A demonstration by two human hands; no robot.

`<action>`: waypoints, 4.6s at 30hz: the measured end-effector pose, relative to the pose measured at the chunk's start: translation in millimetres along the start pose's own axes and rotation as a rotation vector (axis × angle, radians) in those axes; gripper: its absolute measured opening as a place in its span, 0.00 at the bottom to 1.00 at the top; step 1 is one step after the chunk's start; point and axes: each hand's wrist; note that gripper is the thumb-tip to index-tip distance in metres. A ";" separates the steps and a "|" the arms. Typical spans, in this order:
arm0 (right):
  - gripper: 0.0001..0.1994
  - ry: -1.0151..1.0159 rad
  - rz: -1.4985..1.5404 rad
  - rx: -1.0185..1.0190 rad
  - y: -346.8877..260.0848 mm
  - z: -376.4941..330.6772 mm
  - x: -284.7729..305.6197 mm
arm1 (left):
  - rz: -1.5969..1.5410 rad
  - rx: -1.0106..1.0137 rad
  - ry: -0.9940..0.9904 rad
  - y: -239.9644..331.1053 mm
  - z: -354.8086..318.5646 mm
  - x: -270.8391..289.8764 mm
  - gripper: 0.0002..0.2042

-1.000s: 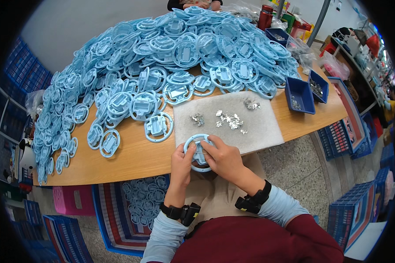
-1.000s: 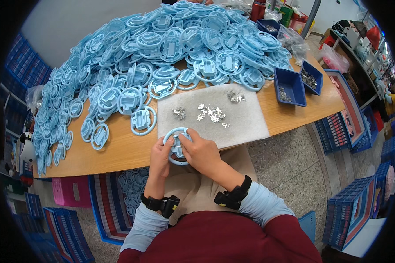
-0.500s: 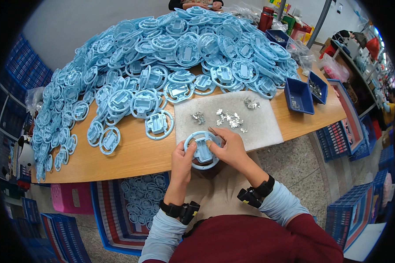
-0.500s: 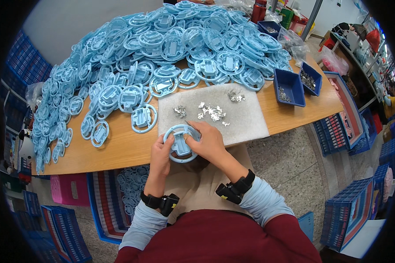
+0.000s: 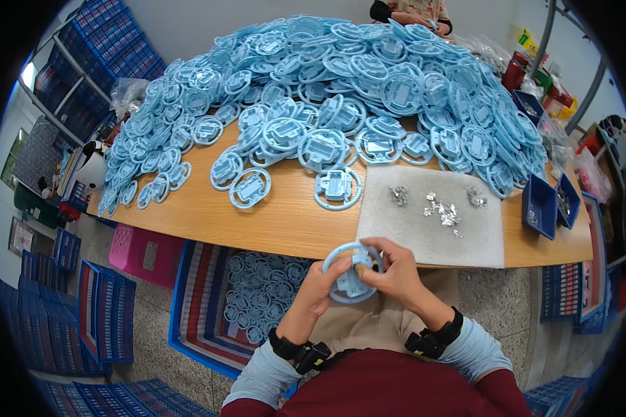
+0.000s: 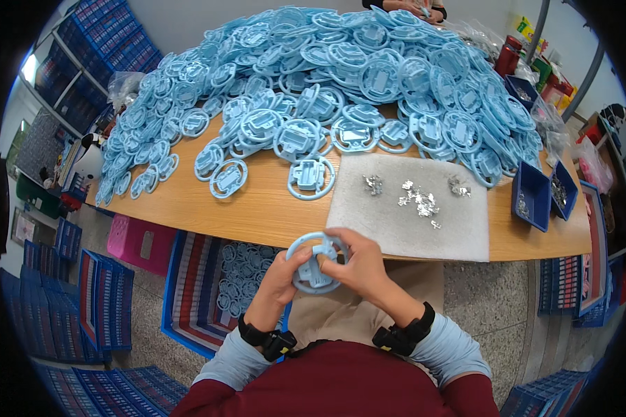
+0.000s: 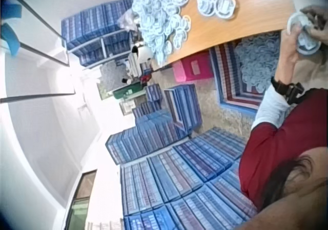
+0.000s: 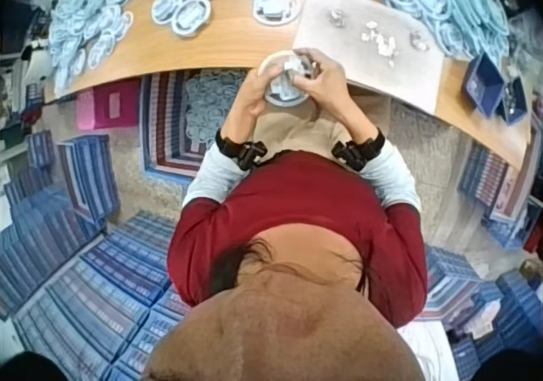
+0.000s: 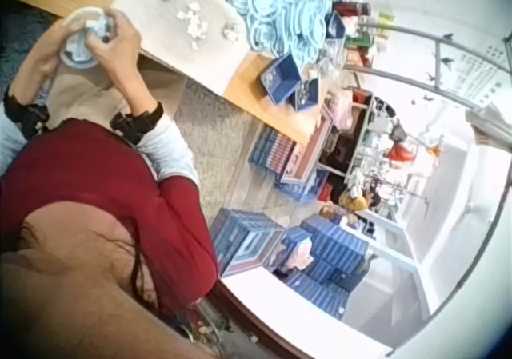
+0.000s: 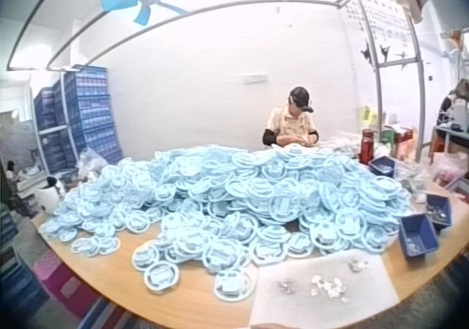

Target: Manually assemble small silver components onto blue plastic toy frames.

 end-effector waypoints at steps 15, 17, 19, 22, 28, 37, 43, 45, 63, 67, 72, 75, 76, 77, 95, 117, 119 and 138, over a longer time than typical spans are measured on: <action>0.17 -0.277 -0.224 0.397 15.2 6.6 -28.7 | 0.107 -0.333 0.757 -19.7 -61.2 148.6 0.12; 0.16 -0.273 -0.234 0.397 17.0 8.2 -17.6 | 0.141 -0.309 0.831 -19.6 -66.0 190.0 0.14; 0.13 -0.232 -0.269 0.385 17.7 8.6 -6.7 | 0.896 -0.707 1.081 -18.1 -65.6 225.5 0.20; 0.15 -0.199 -0.268 0.313 28.9 6.2 9.5 | 1.060 -0.905 0.954 36.7 -52.7 197.7 0.22; 0.11 -0.071 -0.417 0.446 37.6 7.6 18.1 | 1.691 -1.043 0.688 109.2 27.4 137.7 0.23; 0.14 0.016 -0.669 0.544 52.4 14.0 29.2 | 1.450 -0.908 0.665 138.9 66.7 132.8 0.10; 0.14 0.014 -0.704 0.554 51.2 22.6 21.2 | 0.550 -0.513 0.374 109.5 71.9 122.9 0.14; 0.14 0.028 -0.727 0.554 51.4 22.4 20.9 | 0.865 -0.488 0.490 108.2 77.2 119.0 0.16; 0.13 0.063 -0.850 0.602 47.3 20.8 20.4 | 1.841 -0.904 0.393 216.0 201.4 75.1 0.37; 0.15 0.040 -0.841 0.581 48.0 22.2 17.3 | 1.873 -0.507 0.400 242.1 229.4 84.9 0.42; 0.16 0.008 -0.829 0.590 52.1 23.5 17.4 | 1.918 -0.486 0.282 231.6 199.4 90.1 0.41; 0.17 0.042 -0.866 0.551 52.3 23.0 21.7 | 1.854 -0.614 0.241 215.2 178.4 88.9 0.37; 0.17 0.016 -0.852 0.562 49.7 26.3 18.9 | 1.853 -0.592 0.269 212.4 168.8 98.0 0.37; 0.17 0.000 -0.839 0.575 47.4 29.7 17.6 | 1.817 -0.812 0.334 209.2 161.4 104.1 0.34; 0.21 -0.374 -0.760 0.726 8.5 75.7 -22.1 | 1.484 -0.470 1.248 401.8 103.5 430.3 0.41; 0.22 -0.453 -0.863 0.676 23.1 73.3 -16.4 | 1.440 -0.450 0.649 306.0 200.2 247.4 0.44; 0.22 -0.412 -0.837 0.671 18.1 72.5 -17.7 | 1.442 -0.439 0.699 301.0 202.0 240.1 0.44; 0.27 -0.258 -0.889 0.780 4.1 167.2 -102.9 | 1.636 -0.359 0.596 295.8 183.9 215.8 0.43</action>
Point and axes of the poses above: each hand's wrist, its own z-axis towards the middle knuckle, its own x-axis out of the back of the hand, y = z × x, and after that the axes turned 2 degrees about -z, right-handed
